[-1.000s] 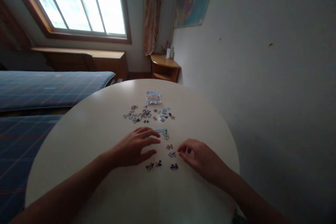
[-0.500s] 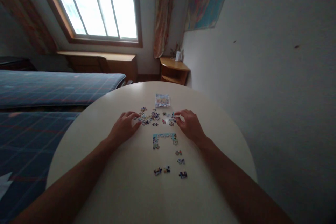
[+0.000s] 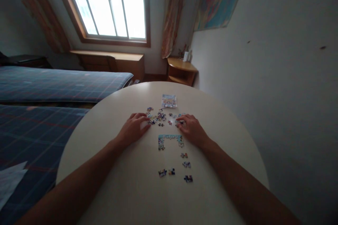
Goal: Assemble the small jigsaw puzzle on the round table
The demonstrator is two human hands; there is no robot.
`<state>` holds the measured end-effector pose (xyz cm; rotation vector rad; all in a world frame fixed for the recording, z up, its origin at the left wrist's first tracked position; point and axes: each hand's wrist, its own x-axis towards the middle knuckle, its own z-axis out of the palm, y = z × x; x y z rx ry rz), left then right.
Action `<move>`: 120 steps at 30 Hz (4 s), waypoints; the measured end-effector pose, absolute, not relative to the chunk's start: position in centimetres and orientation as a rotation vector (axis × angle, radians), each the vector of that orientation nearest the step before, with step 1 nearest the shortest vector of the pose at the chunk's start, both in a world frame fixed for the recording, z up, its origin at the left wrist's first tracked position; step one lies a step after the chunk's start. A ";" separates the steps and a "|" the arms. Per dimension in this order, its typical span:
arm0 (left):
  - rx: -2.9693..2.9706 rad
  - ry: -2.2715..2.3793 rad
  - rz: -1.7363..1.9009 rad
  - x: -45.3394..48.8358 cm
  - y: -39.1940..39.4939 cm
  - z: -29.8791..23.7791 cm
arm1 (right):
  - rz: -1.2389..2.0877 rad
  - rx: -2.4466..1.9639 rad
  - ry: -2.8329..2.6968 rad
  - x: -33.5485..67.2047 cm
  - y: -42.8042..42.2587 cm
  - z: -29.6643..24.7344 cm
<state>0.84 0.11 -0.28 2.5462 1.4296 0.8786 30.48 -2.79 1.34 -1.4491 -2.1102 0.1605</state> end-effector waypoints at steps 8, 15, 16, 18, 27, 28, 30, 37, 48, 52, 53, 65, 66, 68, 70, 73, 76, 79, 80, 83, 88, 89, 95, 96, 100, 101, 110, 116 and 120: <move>2.599 1.449 0.861 0.9 -0.4 0.1 | 0.181 -1.433 -2.126 30.4 -2.7 1.2; 2.630 1.384 0.795 0.0 0.0 0.0 | 0.191 -1.447 -2.126 30.4 -2.7 1.2; 2.631 1.374 0.790 -0.1 0.1 0.0 | 0.190 -1.448 -2.126 30.4 -2.8 1.2; 2.623 1.353 0.792 -0.2 0.2 -0.2 | 0.185 -1.449 -2.123 30.4 -2.8 1.1; 2.631 1.237 0.691 -0.3 0.5 -0.6 | 0.181 -1.426 -2.128 30.3 -2.8 0.9; 2.624 1.229 0.691 -0.3 0.5 -0.6 | 0.183 -1.426 -2.129 30.3 -2.8 0.9; 2.607 1.219 0.692 -0.3 0.5 -0.5 | 0.187 -1.428 -2.128 30.2 -2.9 1.0; 2.568 1.173 0.718 -0.2 0.5 -0.3 | 0.186 -1.427 -2.120 30.1 -2.9 1.1; 2.556 1.056 0.795 1.3 0.1 -0.1 | 0.209 -1.378 -2.144 28.9 -4.1 2.0; 2.408 1.090 0.884 2.7 -0.6 0.1 | 0.214 -1.360 -2.160 28.4 -4.3 2.2; 2.359 1.117 0.920 3.2 -0.8 0.2 | 0.221 -1.347 -2.168 28.2 -4.4 2.3; 2.216 1.083 0.998 5.6 -1.4 0.6 | 0.489 -1.246 -2.064 25.5 -4.9 2.6; 2.202 1.075 0.998 5.6 -1.5 0.6 | 0.532 -1.237 -2.039 25.6 -4.9 2.6; 2.165 1.060 1.005 5.6 -1.7 0.8 | 0.626 -1.215 -1.989 25.7 -4.8 2.6; 2.130 1.043 1.017 5.5 -1.9 0.9 | 0.696 -1.192 -1.947 25.8 -4.9 2.6; 2.107 1.024 1.028 5.5 -2.1 1.2 | 0.728 -1.167 -1.922 25.9 -5.1 2.7; 2.089 1.024 1.043 5.4 -2.3 1.4 | 0.720 -1.155 -1.931 25.8 -5.2 2.7; 2.068 1.034 1.064 5.4 -2.5 1.6 | 0.715 -1.137 -1.933 25.8 -5.2 2.7; 2.064 1.041 1.070 5.4 -2.5 1.6 | 0.715 -1.126 -1.931 25.9 -5.2 2.7; 2.063 1.060 1.085 5.4 -2.8 1.8 | 0.714 -1.093 -1.917 25.9 -5.2 2.8; 2.072 1.054 1.120 5.6 -3.1 2.0 | 0.680 -1.075 -1.909 26.1 -5.3 2.8; 2.075 1.054 1.120 5.6 -3.2 2.1 | 0.673 -1.070 -1.908 26.1 -5.3 2.8; 2.065 1.047 1.134 5.6 -3.2 2.0 | 0.642 -1.065 -1.927 26.0 -5.4 2.6; 2.060 1.044 1.142 5.6 -3.2 2.0 | 0.627 -1.059 -1.937 26.0 -5.4 2.5; 2.032 1.032 1.153 5.8 -3.3 1.9 | 0.483 -1.044 -1.983 25.9 -5.5 2.6; 2.029 1.028 1.150 5.9 -3.4 1.9 | 0.446 -1.045 -1.990 26.0 -5.5 2.7; 2.395 1.271 0.919 3.1 -2.3 2.0 | 0.347 -1.105 -2.006 26.5 -5.3 2.6; 2.510 1.393 0.653 1.6 -1.5 1.4 | 0.338 -1.158 -2.029 26.6 -5.1 2.2; 2.533 1.368 0.614 1.8 -1.2 0.9 | 0.362 -1.136 -2.030 26.7 -5.1 2.2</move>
